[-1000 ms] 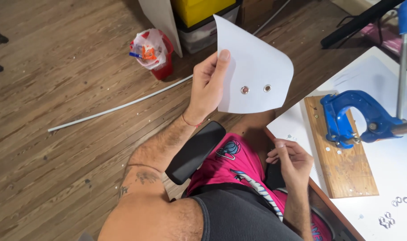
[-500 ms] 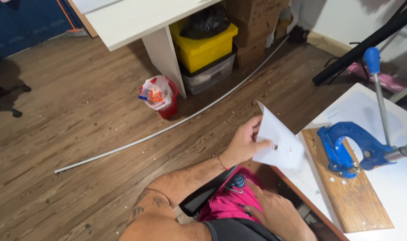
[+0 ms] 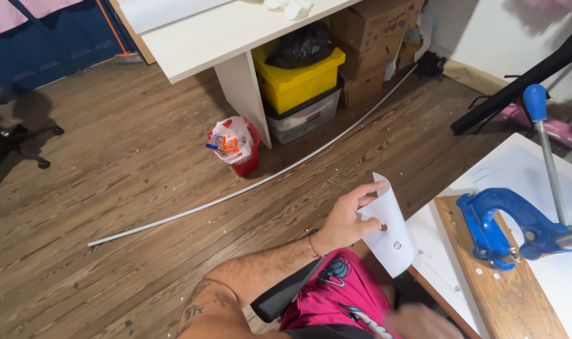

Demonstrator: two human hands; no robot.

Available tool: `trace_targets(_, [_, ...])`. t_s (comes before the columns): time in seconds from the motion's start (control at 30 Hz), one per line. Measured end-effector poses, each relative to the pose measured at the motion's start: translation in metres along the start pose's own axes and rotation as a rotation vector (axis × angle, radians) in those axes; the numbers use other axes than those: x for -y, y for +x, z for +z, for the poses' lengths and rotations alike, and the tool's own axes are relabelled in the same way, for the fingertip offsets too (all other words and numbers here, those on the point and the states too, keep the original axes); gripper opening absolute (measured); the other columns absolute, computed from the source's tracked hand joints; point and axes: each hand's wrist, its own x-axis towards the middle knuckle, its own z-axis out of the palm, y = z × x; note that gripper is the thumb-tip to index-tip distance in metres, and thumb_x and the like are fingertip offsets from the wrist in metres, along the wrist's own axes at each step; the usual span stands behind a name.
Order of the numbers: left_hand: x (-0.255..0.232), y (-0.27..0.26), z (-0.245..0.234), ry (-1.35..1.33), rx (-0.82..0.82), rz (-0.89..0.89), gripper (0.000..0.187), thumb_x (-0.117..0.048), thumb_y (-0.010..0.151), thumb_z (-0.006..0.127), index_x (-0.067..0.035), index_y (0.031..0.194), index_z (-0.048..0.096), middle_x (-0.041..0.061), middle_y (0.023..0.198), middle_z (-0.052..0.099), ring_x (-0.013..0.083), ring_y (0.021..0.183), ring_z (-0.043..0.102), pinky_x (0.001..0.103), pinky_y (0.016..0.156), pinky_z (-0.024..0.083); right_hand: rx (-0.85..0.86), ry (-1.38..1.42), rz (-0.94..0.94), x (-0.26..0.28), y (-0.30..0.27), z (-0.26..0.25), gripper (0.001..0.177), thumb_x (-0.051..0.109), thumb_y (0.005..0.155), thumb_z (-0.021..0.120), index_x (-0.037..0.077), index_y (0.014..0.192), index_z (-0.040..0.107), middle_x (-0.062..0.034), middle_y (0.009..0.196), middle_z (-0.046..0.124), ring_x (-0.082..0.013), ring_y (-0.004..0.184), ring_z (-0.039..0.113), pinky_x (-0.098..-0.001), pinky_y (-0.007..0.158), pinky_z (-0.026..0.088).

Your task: Installing metal grommets into a piece of material using a manual hand press

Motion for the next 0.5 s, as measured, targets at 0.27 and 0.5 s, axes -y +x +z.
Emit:
trace_targets(0.27, [-0.024,-0.028,-0.008,0.306,0.115,0.194,0.037,-0.007,0.09,0.072,-0.008,0.127,0.07,0.006,0.131,0.072,0.0124,0.123,0.067,0.024,0.111,0.049,0.397,-0.205,-0.954,-0.073,-0.006,0.024,0.039,0.016,0.107,0.054,0.009,0.146,0.057,-0.0185,0.139,0.059,-0.0289,0.109,0.07,-0.0495,0.102,0.052])
trace_targets(0.5, [-0.027,-0.045,-0.023,0.704,0.578,0.329,0.037,-0.042,0.097,0.055,-0.008,0.111,0.057,0.012,0.104,0.069,0.0316,0.098,0.073,0.042,0.083,0.054,0.314,-0.127,-0.632,-0.096,0.019,0.003,0.049,0.024,0.094,0.073,0.007,0.134,0.05,-0.0241,0.138,0.056,-0.0428,0.128,0.057,-0.0569,0.107,0.048])
